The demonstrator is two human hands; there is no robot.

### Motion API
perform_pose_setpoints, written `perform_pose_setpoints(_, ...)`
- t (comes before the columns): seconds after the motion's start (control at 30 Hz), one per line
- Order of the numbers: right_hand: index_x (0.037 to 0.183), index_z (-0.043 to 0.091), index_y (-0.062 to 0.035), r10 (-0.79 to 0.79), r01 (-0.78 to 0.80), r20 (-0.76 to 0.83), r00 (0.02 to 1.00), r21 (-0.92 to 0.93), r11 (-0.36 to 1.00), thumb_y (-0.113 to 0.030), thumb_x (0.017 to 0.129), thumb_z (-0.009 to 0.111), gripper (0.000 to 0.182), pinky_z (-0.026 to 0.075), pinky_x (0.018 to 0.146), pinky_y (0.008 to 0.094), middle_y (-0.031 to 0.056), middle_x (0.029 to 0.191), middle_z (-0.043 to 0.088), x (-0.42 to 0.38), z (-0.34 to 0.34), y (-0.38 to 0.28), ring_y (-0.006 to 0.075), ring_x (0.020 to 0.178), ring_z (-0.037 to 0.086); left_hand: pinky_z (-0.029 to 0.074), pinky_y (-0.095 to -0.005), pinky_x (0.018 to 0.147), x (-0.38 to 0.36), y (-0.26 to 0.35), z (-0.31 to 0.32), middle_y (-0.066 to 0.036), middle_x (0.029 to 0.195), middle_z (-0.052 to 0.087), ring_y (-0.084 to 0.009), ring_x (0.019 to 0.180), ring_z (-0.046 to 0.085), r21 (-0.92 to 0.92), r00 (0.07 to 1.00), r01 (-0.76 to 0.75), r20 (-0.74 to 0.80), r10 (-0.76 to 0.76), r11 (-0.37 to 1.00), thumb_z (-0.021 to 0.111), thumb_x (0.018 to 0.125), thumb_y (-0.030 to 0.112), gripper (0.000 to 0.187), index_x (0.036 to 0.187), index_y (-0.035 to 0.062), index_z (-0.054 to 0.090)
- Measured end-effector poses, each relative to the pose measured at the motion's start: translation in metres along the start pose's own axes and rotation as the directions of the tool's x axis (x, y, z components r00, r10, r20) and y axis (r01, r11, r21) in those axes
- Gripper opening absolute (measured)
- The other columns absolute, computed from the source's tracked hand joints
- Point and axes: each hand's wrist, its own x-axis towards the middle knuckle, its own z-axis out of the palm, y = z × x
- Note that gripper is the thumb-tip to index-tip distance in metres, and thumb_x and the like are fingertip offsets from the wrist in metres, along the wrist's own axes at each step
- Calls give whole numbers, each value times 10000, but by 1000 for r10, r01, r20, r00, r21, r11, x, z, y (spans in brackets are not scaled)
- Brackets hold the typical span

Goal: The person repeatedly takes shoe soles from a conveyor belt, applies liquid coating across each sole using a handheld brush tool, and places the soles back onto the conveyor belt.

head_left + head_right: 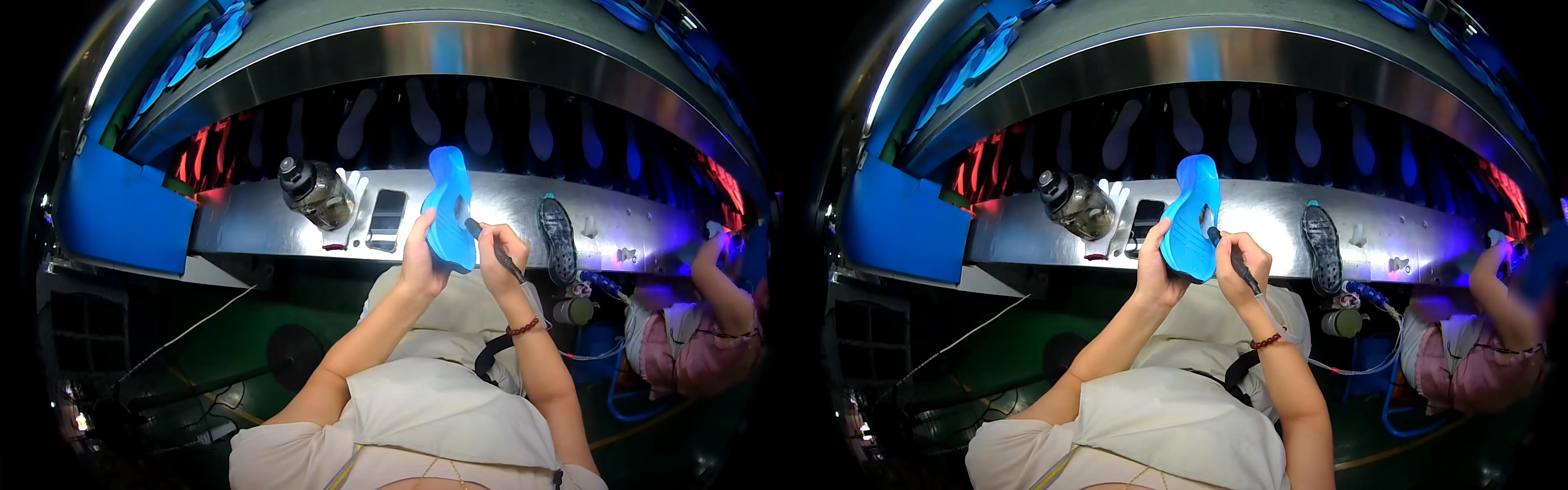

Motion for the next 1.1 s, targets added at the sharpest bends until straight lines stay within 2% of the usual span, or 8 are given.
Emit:
perform_pose_setpoints(0.23,795,603,56,31,-32,58,998,15,999,-46,793,555,113,344,439,197,7,525,509,-7,-6,-4,35,473,440,449,-291,725,5,-10,-15,-85,942,555,-154,844,544,53,997,-79,4,78,996,416,891,284,346,1075,-4,472)
perform_pose_setpoints(0.3,835,581,68,137,-140,127,982,9,990,-28,823,528,110,372,534,181,12,674,558,-9,-10,-7,38,591,472,452,-284,709,5,-11,-18,-83,935,555,-148,831,546,50,997,-76,1,76,996,425,890,275,331,1061,-3,478)
perform_pose_setpoints(0.53,806,598,61,94,-97,42,995,73,993,-40,803,550,112,334,461,181,-5,571,533,-13,-16,-8,22,501,428,457,-273,690,8,-19,-26,-79,918,554,-140,795,550,71,994,-104,24,102,992,440,891,255,299,1039,-1,484)
perform_pose_setpoints(0.83,770,603,45,207,-216,163,965,41,975,-53,809,533,126,312,448,177,-12,551,523,-19,-38,-22,18,489,421,450,-296,773,22,-13,-41,-83,992,573,-171,886,550,247,985,-165,84,148,955,380,885,378,450,1128,10,470)
perform_pose_setpoints(0.9,750,612,28,335,-398,245,910,281,873,-85,816,522,158,306,427,164,10,538,535,-14,-53,-35,25,469,440,463,-290,703,20,-1,-36,-95,930,570,-162,816,561,150,985,-148,114,132,977,414,891,317,384,1095,-3,475)
perform_pose_setpoints(1.0,792,588,18,471,-448,140,871,619,645,-132,839,495,182,256,352,161,55,562,528,13,-69,-30,40,403,384,473,-310,749,5,10,-23,-119,983,575,-195,866,574,200,979,-107,195,68,974,374,886,374,461,1127,-9,461)
perform_pose_setpoints(1.07,811,574,18,489,-460,164,857,673,580,-141,848,485,186,244,337,172,63,574,517,24,-69,-37,47,387,356,473,-327,781,3,8,-21,-134,1026,567,-211,896,575,115,962,-47,271,14,992,361,882,382,491,1160,-14,444)
perform_pose_setpoints(1.1,807,577,18,515,-469,165,841,698,541,-159,846,489,202,243,336,171,58,570,518,26,-68,-40,49,384,355,494,-406,799,4,7,-22,-197,1140,522,-299,971,571,170,962,-74,274,25,983,339,867,425,598,1265,-21,355)
